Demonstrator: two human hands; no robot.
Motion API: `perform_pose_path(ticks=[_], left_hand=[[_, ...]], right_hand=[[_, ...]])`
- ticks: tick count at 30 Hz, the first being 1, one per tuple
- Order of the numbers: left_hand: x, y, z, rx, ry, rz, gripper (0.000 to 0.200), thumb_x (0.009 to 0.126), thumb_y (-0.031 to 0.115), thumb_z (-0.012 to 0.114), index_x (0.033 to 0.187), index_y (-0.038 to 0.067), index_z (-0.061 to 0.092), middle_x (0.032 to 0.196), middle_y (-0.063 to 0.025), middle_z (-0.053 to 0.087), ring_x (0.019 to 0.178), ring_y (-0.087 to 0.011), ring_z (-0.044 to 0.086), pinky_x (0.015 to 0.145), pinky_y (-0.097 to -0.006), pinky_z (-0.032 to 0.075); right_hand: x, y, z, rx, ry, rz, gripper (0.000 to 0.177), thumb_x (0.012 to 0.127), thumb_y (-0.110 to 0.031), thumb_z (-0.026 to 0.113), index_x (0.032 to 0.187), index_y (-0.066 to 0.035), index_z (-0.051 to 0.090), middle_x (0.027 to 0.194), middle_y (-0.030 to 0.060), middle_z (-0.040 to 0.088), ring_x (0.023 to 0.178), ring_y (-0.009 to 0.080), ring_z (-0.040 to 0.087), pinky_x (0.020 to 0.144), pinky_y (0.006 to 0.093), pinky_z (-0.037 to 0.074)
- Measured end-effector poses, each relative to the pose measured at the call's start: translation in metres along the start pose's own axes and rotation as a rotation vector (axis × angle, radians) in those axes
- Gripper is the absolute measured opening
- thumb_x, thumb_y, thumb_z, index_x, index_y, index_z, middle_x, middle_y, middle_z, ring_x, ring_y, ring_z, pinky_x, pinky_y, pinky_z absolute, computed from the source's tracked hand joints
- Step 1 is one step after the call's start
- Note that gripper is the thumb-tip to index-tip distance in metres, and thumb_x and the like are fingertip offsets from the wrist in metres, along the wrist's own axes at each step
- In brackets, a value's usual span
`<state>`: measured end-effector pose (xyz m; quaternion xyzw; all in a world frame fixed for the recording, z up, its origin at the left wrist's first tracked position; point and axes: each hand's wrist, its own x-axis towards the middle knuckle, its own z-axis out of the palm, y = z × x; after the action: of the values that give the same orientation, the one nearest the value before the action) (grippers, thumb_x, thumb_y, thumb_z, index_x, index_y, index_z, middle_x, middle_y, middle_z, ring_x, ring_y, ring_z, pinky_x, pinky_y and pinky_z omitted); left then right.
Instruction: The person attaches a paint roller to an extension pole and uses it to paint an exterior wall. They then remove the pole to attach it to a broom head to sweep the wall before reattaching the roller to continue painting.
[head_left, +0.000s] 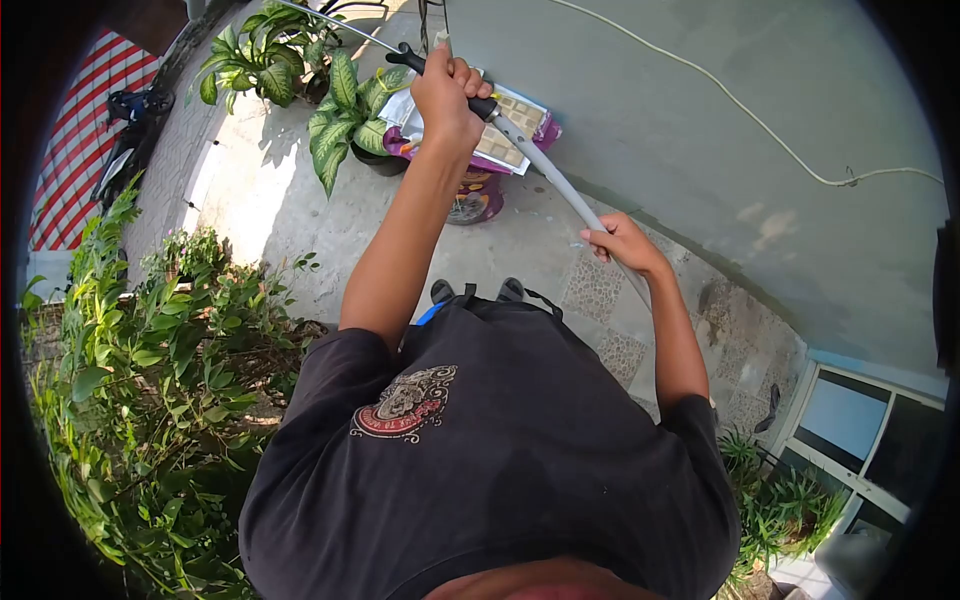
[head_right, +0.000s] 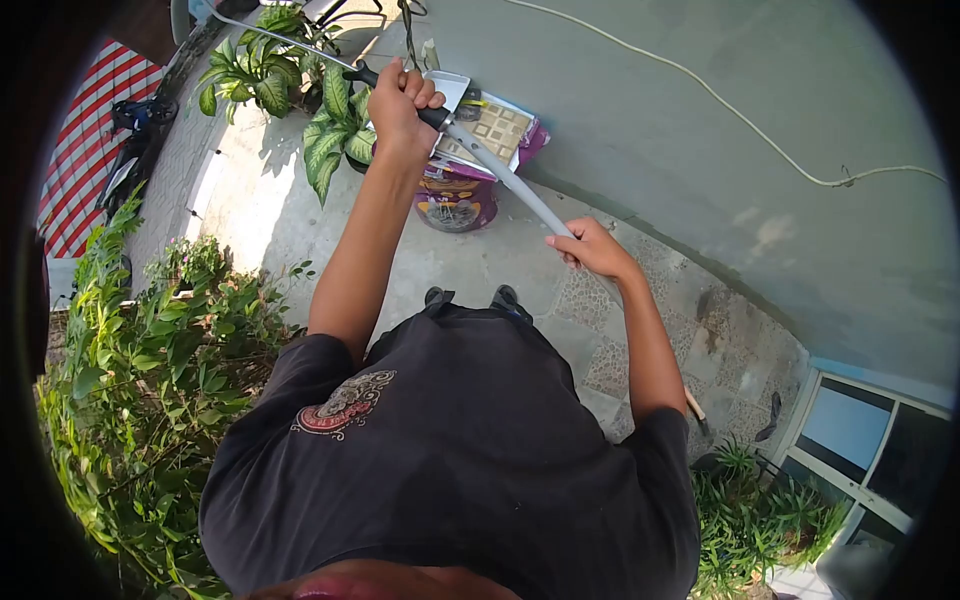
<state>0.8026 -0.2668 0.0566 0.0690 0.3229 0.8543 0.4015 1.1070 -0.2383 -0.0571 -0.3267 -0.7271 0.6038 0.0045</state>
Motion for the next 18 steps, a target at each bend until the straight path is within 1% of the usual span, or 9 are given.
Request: perform_pose_path(ticks=[1,5,7,8,9,11,14,15,18], left_hand=[[-0.003,0.0,0.006,0.0,0.0,-0.003,0.03,0.097,0.021,0.05,0.072,0.014,0.035,0.056,0.0021,0.028,0.048,-0.0109,0.029,0.048,-0.0288,0.031],[-0.007,-0.001,0.014,0.034,-0.055,0.014,0.028,0.097,0.02,0.051,0.073,0.014,0.036,0.056,0.0022,0.029,0.049,-0.0105,0.03,0.048,-0.0287,0.031],[-0.004,-0.001,0.013,0.061,0.004,0.045,0.028,0.097,0.02,0.05,0.074,0.014,0.036,0.056,0.002,0.029,0.049,-0.0106,0.031,0.048,-0.0284,0.032],[-0.003,-0.001,0.014,0.062,0.009,0.05,0.028,0.097,0.02,0.05,0.074,0.014,0.036,0.056,0.002,0.029,0.049,-0.0106,0.031,0.048,-0.0284,0.032],[-0.006,0.0,0.018,0.033,0.076,0.027,0.027,0.097,0.019,0.049,0.074,0.014,0.037,0.056,0.0023,0.03,0.048,-0.0102,0.032,0.048,-0.0282,0.032],[-0.003,0.007,0.019,0.008,0.14,0.003,0.026,0.097,0.019,0.049,0.074,0.014,0.037,0.056,0.0027,0.031,0.048,-0.0098,0.033,0.047,-0.0279,0.033],[0.031,0.036,-0.002,-0.252,0.127,-0.144,0.03,0.097,0.016,0.046,0.068,0.015,0.037,0.053,0.0051,0.033,0.043,-0.0077,0.035,0.046,-0.0262,0.037],[0.034,0.042,-0.012,-0.251,0.13,-0.145,0.03,0.097,0.016,0.046,0.068,0.015,0.037,0.053,0.0051,0.033,0.043,-0.0077,0.035,0.046,-0.0262,0.037],[0.033,0.049,-0.023,-0.487,0.075,-0.428,0.037,0.094,0.013,0.046,0.058,0.016,0.035,0.048,0.006,0.035,0.039,-0.0077,0.037,0.043,-0.0247,0.038]], right_hand=[[0.001,0.001,-0.008,0.372,-0.261,0.047,0.02,0.094,-0.021,0.06,0.092,-0.002,0.053,0.058,0.0013,0.047,0.055,0.0173,0.051,0.053,0.0339,0.042],[0.007,-0.009,-0.003,0.504,-0.49,0.255,0.023,0.095,-0.021,0.058,0.085,-0.001,0.05,0.058,-0.0018,0.046,0.055,0.0174,0.049,0.052,0.0345,0.04],[-0.001,-0.012,0.029,-0.062,0.104,-0.117,0.023,0.095,-0.021,0.058,0.089,-0.002,0.049,0.056,0.0034,0.046,0.049,0.0208,0.045,0.05,0.0377,0.039],[-0.001,-0.004,0.038,-0.296,0.335,-0.266,0.018,0.094,-0.019,0.059,0.098,-0.003,0.053,0.059,0.014,0.054,0.048,0.0321,0.053,0.05,0.0437,0.043],[-0.004,0.0,0.043,-0.294,0.326,-0.264,0.018,0.094,-0.019,0.059,0.098,-0.003,0.053,0.059,0.014,0.054,0.048,0.0321,0.053,0.05,0.0437,0.043],[-0.007,0.006,0.049,-0.584,0.785,-0.199,0.018,0.091,-0.014,0.061,0.106,-0.004,0.056,0.069,0.0231,0.061,0.062,0.0415,0.062,0.055,0.0465,0.046],[-0.02,0.045,0.026,-0.554,0.876,-0.208,0.022,0.087,-0.006,0.061,0.109,-0.006,0.058,0.078,0.0244,0.065,0.074,0.0428,0.066,0.06,0.0462,0.049],[-0.022,0.045,0.024,-0.552,0.873,-0.206,0.022,0.087,-0.006,0.061,0.109,-0.006,0.058,0.078,0.0244,0.065,0.074,0.0428,0.066,0.06,0.0462,0.049],[-0.033,0.034,0.021,-0.445,0.905,-0.291,0.025,0.086,-0.003,0.061,0.11,-0.007,0.058,0.076,0.0228,0.064,0.071,0.0421,0.066,0.06,0.0448,0.049]])
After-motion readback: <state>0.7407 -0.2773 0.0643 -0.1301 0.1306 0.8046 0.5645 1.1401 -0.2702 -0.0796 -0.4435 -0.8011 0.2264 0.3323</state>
